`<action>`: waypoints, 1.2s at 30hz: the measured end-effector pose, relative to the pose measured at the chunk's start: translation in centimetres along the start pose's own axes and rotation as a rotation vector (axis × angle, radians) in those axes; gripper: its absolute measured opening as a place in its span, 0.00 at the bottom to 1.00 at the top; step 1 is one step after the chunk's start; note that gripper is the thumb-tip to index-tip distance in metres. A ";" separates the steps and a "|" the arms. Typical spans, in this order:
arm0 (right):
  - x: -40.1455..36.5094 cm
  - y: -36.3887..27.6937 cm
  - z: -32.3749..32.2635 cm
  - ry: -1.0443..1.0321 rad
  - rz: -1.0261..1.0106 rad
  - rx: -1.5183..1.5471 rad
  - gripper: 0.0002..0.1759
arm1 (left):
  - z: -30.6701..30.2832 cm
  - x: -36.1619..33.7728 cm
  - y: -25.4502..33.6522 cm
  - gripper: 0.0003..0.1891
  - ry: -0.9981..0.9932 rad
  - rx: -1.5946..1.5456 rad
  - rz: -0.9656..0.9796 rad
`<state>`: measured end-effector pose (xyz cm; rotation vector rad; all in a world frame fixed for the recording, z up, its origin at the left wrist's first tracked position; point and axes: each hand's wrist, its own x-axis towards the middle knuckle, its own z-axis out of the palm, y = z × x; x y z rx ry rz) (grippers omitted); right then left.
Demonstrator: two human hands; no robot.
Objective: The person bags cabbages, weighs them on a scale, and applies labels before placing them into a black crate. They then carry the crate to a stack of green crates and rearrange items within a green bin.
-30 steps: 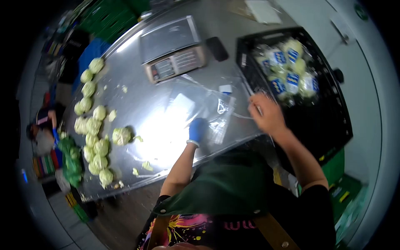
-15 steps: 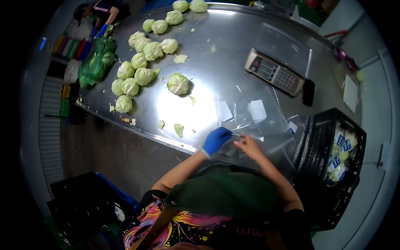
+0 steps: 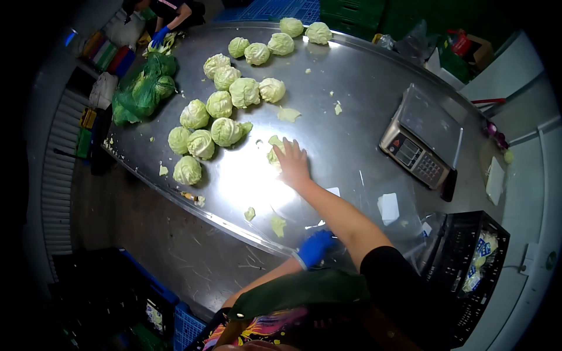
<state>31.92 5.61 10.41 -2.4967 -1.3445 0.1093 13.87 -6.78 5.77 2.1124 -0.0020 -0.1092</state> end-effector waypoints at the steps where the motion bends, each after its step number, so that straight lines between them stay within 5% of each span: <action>1: 1.1 0.3 1.3 0.000 0.007 0.003 0.55 | -0.2 -0.4 -0.4 0.14 -0.008 0.000 0.000; 4: 3.4 2.6 2.3 -0.079 0.144 0.181 0.55 | -1.1 -0.5 -1.3 0.12 0.068 -0.018 0.056; 6: 4.5 5.6 1.0 -0.033 0.209 0.607 0.54 | -3.6 -0.2 -0.7 0.08 0.007 -0.023 -0.038; 8: 4.3 9.7 -0.9 0.127 0.205 0.597 0.54 | -5.3 0.3 -1.6 0.08 0.016 0.008 0.020; 12: 3.4 20.4 -11.0 0.570 0.312 0.301 0.49 | -10.0 2.5 -0.6 0.09 0.046 -0.057 -0.041; 13: 2.9 23.3 -12.8 0.635 0.470 0.147 0.50 | -10.8 3.3 0.0 0.09 0.093 -0.011 -0.026; 19: -1.8 36.2 -19.1 0.440 0.763 -0.397 0.52 | -12.1 9.0 0.8 0.09 0.188 -0.038 0.192; 25: -3.0 35.9 -18.7 0.257 0.843 -0.552 0.53 | -15.3 12.0 1.6 0.09 0.147 0.289 0.301; 27: -1.6 33.5 -18.2 0.268 0.764 -0.654 0.52 | -14.2 12.1 0.7 0.07 0.029 0.231 0.349; 29: 0.8 31.1 -17.4 0.411 0.354 -0.466 0.51 | -12.9 11.5 -0.6 0.06 -0.030 0.189 0.309; 31: 5.0 25.4 -16.1 0.282 0.146 -0.164 0.49 | -8.3 10.1 -4.1 0.08 -0.132 0.138 0.050; 36: 15.6 13.7 -9.0 -0.005 -0.208 0.109 0.48 | -5.0 7.8 -10.6 0.10 0.038 0.023 0.271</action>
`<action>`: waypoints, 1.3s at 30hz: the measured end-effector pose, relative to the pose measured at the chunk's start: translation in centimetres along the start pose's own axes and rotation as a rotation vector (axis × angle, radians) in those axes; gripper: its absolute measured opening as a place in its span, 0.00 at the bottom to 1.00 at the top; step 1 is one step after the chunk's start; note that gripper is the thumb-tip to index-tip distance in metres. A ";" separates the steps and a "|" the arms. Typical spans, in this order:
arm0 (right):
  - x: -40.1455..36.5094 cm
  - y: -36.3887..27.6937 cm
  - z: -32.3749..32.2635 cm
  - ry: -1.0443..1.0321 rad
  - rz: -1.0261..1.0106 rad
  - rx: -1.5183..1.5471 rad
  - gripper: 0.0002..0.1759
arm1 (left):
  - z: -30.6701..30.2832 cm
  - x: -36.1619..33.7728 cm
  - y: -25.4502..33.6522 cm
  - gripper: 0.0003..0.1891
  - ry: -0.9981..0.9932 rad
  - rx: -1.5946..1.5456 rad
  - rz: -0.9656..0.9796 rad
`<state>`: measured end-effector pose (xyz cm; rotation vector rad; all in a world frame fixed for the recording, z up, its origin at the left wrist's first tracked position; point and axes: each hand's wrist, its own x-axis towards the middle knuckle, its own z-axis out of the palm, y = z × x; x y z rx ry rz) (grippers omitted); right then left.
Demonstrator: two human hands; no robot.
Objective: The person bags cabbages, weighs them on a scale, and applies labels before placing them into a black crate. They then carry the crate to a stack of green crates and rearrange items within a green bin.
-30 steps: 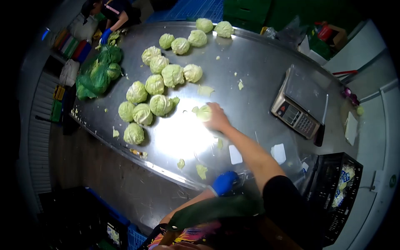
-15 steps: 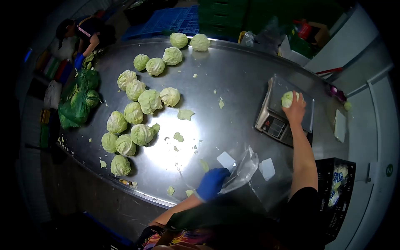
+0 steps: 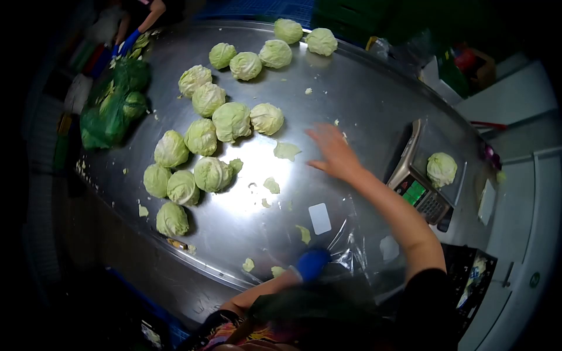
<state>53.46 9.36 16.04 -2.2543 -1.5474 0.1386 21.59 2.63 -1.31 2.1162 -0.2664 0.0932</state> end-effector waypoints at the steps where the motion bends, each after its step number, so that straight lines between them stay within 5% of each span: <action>1: 2.8 -1.2 1.7 -0.003 -0.045 0.053 0.48 | 0.5 -0.4 -1.1 0.10 0.030 -0.068 -0.077; 6: 17.8 -5.6 8.8 -0.028 -0.266 0.332 0.49 | -1.7 -0.2 -2.0 0.09 0.021 -0.198 -0.262; 8: 23.6 -3.8 14.4 -0.020 -0.178 0.282 0.48 | -3.5 0.6 -1.4 0.09 -0.083 -0.223 -0.272; 10: 26.8 -2.8 16.4 -0.275 0.052 0.355 0.62 | 0.7 -1.6 -4.4 0.12 -0.148 -0.021 -0.231; 11: 27.1 -2.4 17.8 -0.346 0.152 0.390 0.67 | 1.3 -2.2 -5.1 0.18 -0.304 -0.157 -0.416; 13: 27.5 -2.9 16.9 -0.466 0.176 0.396 0.69 | -0.7 -0.8 -3.9 0.22 0.104 -0.277 -0.149; 15: 26.7 -3.0 17.0 -0.425 0.187 0.377 0.68 | -2.8 0.4 -2.4 0.23 0.062 -0.319 -0.153; 20: 21.4 -2.5 13.2 -0.417 0.209 0.438 0.64 | -2.1 0.0 -3.3 0.21 -0.128 -0.060 -0.098; 22: 19.9 -2.1 12.3 -0.419 0.208 0.426 0.61 | -1.9 -0.5 -3.3 0.16 -0.207 -0.321 -0.432; 23: 19.0 -2.0 12.1 -0.409 0.216 0.430 0.61 | -2.0 -0.5 -3.0 0.16 -0.219 -0.316 -0.429; 26: 16.6 -2.5 11.9 -0.422 0.161 0.487 0.61 | -1.8 -0.1 -3.0 0.13 -0.045 -0.319 -0.284; 30: 11.0 -2.9 8.8 -0.413 0.178 0.984 0.52 | -3.6 0.8 -1.5 0.15 -0.139 -0.255 -0.335; 33: 3.2 -4.4 6.7 -0.399 0.468 1.786 0.38 | -2.0 -0.1 -2.7 0.15 -0.090 -0.266 -0.273; 35: -3.0 -5.4 8.4 -0.259 0.340 1.922 0.36 | -1.7 0.0 -2.1 0.16 -0.069 -0.251 -0.243; 37: -9.1 -7.8 6.2 -0.138 0.763 2.350 0.35 | -1.7 0.2 -0.6 0.16 -0.068 -0.268 -0.277; 39: -14.7 -9.7 2.4 -0.044 0.944 2.413 0.35 | -1.6 -0.2 0.8 0.17 -0.147 -0.218 -0.284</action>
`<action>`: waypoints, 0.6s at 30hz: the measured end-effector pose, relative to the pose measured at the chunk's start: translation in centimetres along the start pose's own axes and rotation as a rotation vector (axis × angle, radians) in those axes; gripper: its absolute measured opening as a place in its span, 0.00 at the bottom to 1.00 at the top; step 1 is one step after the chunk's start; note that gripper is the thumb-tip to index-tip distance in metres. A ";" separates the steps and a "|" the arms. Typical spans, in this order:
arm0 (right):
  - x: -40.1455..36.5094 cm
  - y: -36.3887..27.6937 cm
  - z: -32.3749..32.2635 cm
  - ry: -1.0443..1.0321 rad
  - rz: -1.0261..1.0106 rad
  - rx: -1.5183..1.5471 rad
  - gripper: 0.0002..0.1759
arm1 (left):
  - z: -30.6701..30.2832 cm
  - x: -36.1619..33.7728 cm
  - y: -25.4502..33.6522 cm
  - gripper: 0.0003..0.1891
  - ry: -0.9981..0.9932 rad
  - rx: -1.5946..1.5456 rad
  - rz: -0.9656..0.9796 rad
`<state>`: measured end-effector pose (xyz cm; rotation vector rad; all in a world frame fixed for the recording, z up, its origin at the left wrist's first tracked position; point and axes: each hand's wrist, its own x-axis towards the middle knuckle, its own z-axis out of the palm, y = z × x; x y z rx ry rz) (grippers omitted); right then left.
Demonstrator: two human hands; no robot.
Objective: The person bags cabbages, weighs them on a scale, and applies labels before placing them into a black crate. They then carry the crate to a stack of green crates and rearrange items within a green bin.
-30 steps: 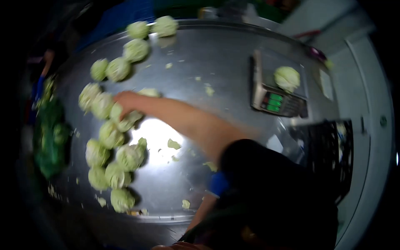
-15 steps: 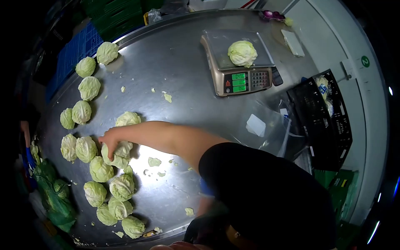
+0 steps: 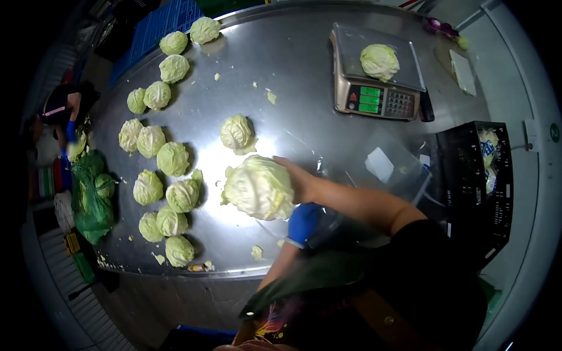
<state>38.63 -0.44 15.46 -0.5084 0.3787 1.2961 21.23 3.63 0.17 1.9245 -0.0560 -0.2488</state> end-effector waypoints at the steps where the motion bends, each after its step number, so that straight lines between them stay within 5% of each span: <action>1: -2.7 0.8 -0.5 0.086 0.016 0.034 0.35 | 1.0 -0.9 0.0 0.19 0.089 0.123 0.024; 3: -6.9 2.6 -3.5 0.169 -0.019 -0.010 0.37 | 1.9 -1.6 0.5 0.23 0.179 0.249 0.054; 10: -15.5 6.7 -12.5 0.054 0.034 -0.004 0.38 | 0.0 -3.2 4.3 0.28 -0.028 -0.033 -0.011; 12: -17.4 7.3 -13.1 0.029 -0.082 -0.232 0.40 | -0.2 -3.7 8.0 0.30 -0.035 -0.282 -0.086; 13: -18.1 7.5 -13.4 0.019 -0.093 -0.231 0.40 | 0.2 -3.8 10.4 0.34 0.008 -0.754 -0.190; 18: -20.8 8.9 -15.5 0.149 -0.285 -0.553 0.33 | 2.5 -5.9 13.0 0.36 0.122 -0.038 0.031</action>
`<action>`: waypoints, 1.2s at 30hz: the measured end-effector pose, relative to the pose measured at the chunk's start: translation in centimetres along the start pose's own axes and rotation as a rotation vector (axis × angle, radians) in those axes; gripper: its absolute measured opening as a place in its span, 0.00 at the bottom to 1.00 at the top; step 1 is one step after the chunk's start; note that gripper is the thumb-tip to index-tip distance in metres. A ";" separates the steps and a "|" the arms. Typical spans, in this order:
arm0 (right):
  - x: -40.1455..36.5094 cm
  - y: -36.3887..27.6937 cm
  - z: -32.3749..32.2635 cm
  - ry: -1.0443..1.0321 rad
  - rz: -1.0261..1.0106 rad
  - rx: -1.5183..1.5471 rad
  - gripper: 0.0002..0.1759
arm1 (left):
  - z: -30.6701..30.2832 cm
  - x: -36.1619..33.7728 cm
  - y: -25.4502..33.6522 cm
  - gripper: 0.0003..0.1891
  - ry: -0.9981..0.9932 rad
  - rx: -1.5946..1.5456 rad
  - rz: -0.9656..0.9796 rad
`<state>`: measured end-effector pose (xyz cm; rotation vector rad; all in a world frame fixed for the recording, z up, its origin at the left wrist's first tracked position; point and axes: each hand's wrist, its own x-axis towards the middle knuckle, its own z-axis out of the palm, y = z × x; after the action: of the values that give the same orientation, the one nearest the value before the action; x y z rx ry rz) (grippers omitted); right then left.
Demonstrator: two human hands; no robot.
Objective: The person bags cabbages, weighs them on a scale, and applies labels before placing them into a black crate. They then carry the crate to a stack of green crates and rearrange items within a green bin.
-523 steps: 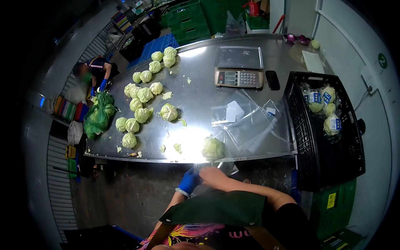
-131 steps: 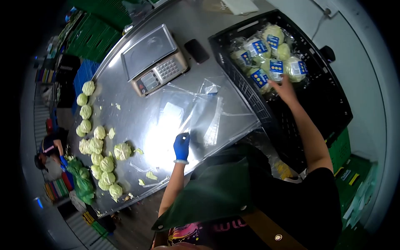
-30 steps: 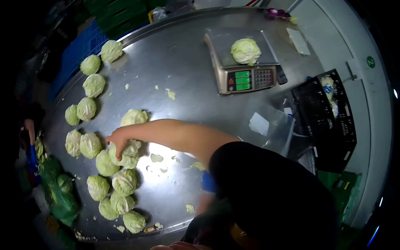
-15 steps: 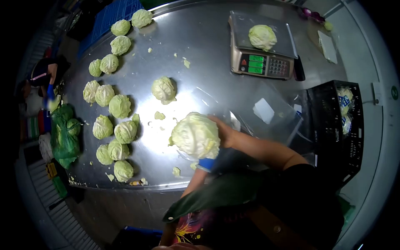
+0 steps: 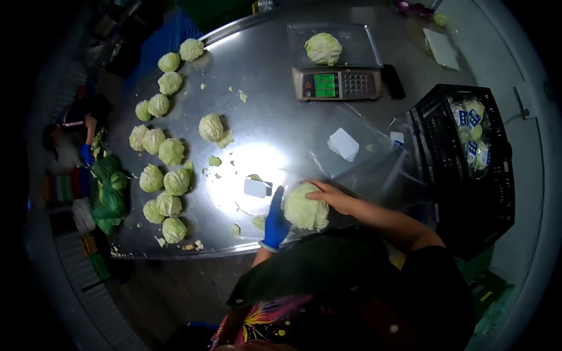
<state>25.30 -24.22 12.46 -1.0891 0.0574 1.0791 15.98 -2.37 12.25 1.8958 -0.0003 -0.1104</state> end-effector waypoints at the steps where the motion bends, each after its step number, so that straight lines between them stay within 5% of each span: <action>1: -0.2 0.8 -0.2 0.081 0.001 -0.055 0.32 | 0.0 -0.6 0.4 0.38 -0.041 -0.020 -0.066; 2: -0.7 1.3 0.1 0.177 -0.011 -0.087 0.33 | 0.1 -1.2 0.7 0.41 -0.075 -0.041 -0.129; 4: -0.8 2.9 0.5 0.358 -0.013 -0.241 0.28 | 1.3 -1.9 0.7 0.48 -0.089 -0.051 0.045; 6: -1.2 3.7 1.7 0.492 -0.019 -0.292 0.35 | 1.9 -2.1 0.9 0.53 -0.177 0.141 0.156; 10: 0.1 7.4 1.4 0.631 0.002 -0.069 0.32 | 1.5 -2.6 1.2 0.49 -0.205 0.284 0.149; 14: -1.9 3.7 6.4 0.762 0.065 -0.129 0.29 | 0.9 -3.3 -1.2 0.46 -0.193 0.333 0.195; 18: -2.5 3.8 8.1 0.561 0.028 -0.120 0.33 | -0.5 -3.8 2.2 0.37 -0.157 0.216 0.133; 22: -0.3 7.7 4.9 0.514 -0.225 -0.910 0.40 | -1.5 -4.7 -0.3 0.39 -0.084 0.076 0.083; 26: 2.2 6.9 7.9 0.637 -0.206 -1.042 0.37 | -2.6 -5.7 1.4 0.39 -0.278 0.135 0.004; 27: 3.5 7.7 8.2 0.682 -0.218 -1.070 0.36 | -2.2 -6.2 0.8 0.41 -0.094 0.266 0.241; 30: 4.4 7.7 8.5 0.723 -0.280 -1.134 0.35 | -3.5 -6.5 -1.3 0.44 -0.095 0.136 0.134; 32: 3.9 6.4 7.6 0.448 -0.309 -0.984 0.38 | -4.0 -6.1 -2.9 0.47 0.031 0.167 0.256; 33: 3.3 5.0 8.0 0.440 -0.317 -0.989 0.38 | -5.3 -5.8 -0.5 0.45 0.009 0.129 0.114; 34: 2.0 3.3 8.9 0.522 -0.526 -1.258 0.40 | -5.8 -5.9 0.8 0.44 -0.013 0.087 -0.030; 35: 1.1 2.7 9.3 0.598 -0.740 -1.522 0.42 | -5.4 -5.9 0.1 0.45 0.014 0.124 0.175; 36: 1.3 3.1 8.9 0.586 -0.744 -1.531 0.42 | -4.7 -6.5 -0.4 0.45 0.027 0.120 0.174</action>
<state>19.77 -16.65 14.19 -2.4752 -0.7683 -0.1024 9.84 2.57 13.86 2.0078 -0.1562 0.0343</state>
